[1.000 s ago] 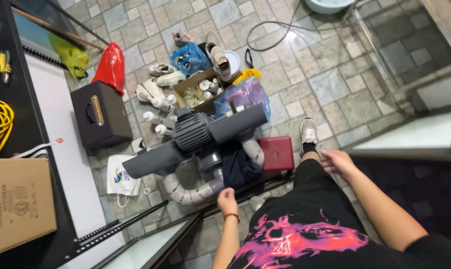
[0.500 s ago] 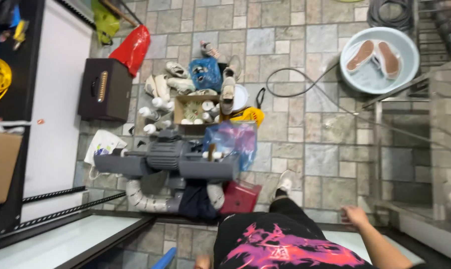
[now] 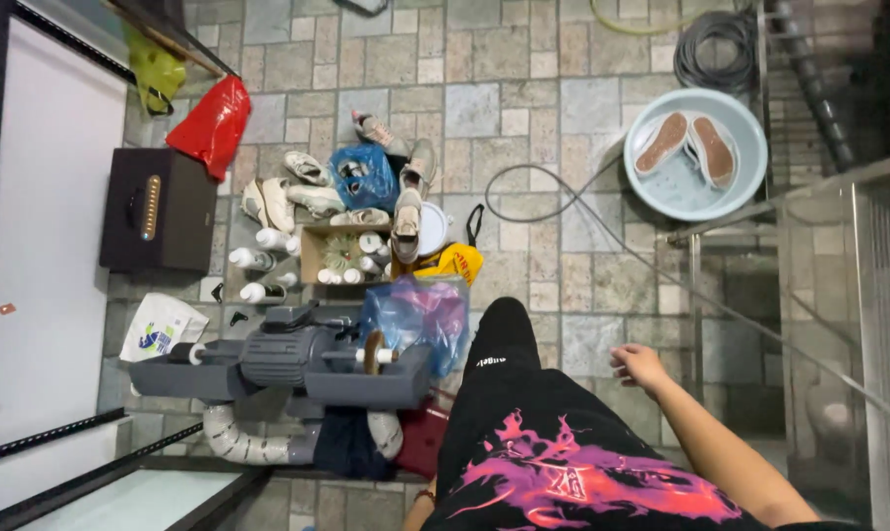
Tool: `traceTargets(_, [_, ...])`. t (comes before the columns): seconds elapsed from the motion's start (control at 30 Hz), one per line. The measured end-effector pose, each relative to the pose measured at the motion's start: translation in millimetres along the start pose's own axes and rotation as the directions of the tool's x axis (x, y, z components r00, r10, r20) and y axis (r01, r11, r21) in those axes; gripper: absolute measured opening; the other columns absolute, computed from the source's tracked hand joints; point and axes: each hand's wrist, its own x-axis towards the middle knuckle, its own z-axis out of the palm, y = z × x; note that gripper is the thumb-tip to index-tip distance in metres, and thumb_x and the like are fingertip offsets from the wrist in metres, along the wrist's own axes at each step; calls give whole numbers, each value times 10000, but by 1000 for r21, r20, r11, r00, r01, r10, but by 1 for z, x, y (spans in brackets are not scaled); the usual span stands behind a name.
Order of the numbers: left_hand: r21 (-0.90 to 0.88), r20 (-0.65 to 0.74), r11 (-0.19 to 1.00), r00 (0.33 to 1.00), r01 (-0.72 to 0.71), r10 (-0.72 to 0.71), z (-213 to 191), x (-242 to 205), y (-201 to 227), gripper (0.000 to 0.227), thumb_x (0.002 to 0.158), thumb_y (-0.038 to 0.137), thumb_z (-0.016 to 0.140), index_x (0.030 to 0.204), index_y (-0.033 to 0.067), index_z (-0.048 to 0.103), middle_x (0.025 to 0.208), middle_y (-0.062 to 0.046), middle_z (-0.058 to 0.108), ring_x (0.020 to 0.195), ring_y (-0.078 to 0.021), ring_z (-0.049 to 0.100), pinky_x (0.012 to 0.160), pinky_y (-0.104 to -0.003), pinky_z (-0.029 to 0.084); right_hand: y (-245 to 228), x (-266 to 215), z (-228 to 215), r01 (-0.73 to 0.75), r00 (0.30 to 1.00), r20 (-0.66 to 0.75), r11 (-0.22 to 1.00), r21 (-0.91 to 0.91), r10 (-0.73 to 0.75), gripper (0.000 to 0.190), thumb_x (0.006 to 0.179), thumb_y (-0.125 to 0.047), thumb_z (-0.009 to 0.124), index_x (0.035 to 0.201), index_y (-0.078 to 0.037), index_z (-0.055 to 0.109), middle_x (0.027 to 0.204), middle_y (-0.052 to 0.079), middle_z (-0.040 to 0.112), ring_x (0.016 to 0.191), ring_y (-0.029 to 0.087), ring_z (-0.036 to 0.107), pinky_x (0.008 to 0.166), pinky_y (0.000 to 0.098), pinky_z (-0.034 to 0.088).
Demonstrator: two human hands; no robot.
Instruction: Washing a pair of black and white sneakers in a stainless steel sink.
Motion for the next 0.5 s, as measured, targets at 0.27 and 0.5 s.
traceTargets(0.27, [-226, -430, 933, 888, -280, 163, -180, 316, 137, 129, 905, 203, 730, 912, 99, 806, 826, -72, 750, 761, -210, 724, 690, -341, 552, -206, 89, 14, 15, 996, 85, 982, 191, -31, 279, 920, -312, 692, 1104, -102, 696, 938, 56, 716, 767, 203, 688, 606, 385, 546])
traceTargets(0.5, [-718, -457, 594, 889, -363, -10, -414, 453, 317, 132, 893, 139, 702, 972, 35, 726, 782, -33, 752, 692, -139, 704, 664, -281, 563, -295, 180, -47, 152, 984, -114, 980, 132, -137, 181, 899, -96, 733, 933, -83, 556, 891, 122, 678, 788, 239, 709, 603, 418, 585])
